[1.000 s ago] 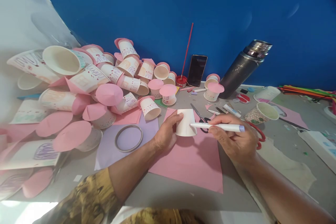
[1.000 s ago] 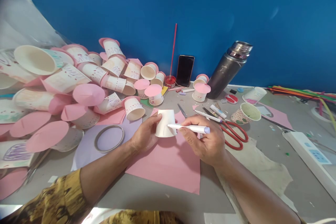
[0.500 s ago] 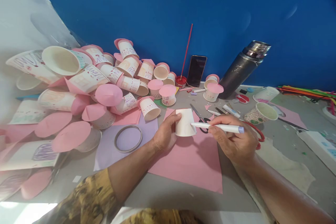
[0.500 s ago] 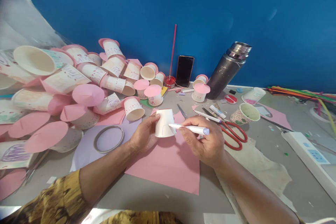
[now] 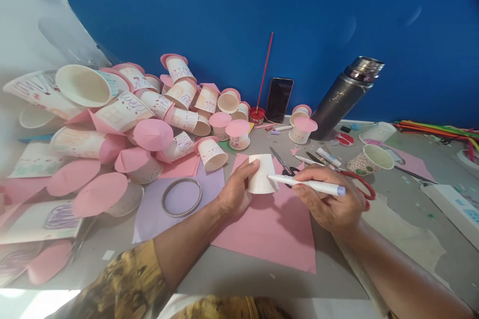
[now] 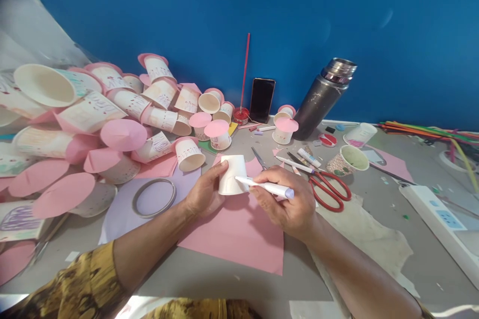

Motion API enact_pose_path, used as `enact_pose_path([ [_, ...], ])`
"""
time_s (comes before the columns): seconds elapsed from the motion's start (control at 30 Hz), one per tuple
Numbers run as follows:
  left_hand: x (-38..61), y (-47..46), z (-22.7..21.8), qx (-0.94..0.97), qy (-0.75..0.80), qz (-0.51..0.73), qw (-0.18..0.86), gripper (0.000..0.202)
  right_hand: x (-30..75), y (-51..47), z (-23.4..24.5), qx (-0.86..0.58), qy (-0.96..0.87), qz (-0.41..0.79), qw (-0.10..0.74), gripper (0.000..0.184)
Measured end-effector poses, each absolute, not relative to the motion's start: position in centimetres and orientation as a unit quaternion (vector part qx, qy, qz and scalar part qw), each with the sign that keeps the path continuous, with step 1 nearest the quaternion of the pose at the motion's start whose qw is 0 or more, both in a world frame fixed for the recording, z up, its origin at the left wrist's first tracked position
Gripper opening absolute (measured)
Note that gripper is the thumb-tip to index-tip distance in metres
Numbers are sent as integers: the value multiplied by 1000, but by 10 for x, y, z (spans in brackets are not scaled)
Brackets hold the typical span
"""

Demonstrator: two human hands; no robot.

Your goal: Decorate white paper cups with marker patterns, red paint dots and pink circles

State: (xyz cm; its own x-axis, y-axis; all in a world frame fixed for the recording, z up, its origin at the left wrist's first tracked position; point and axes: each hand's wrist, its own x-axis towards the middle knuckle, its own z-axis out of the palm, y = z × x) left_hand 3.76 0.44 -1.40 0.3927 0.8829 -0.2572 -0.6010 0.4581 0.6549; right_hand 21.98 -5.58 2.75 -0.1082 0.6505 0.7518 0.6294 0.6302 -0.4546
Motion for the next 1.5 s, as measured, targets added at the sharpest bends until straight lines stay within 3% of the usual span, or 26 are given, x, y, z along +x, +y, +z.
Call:
enact_pose_path([
  [1.2,34,6,-11,185,305,442,823,27,221,-56,37,-426,-758,-18,493,6],
  [1.5,34,6,-7,193,343,438,808,25,221,-57,42,-394,-783,49,479,10],
])
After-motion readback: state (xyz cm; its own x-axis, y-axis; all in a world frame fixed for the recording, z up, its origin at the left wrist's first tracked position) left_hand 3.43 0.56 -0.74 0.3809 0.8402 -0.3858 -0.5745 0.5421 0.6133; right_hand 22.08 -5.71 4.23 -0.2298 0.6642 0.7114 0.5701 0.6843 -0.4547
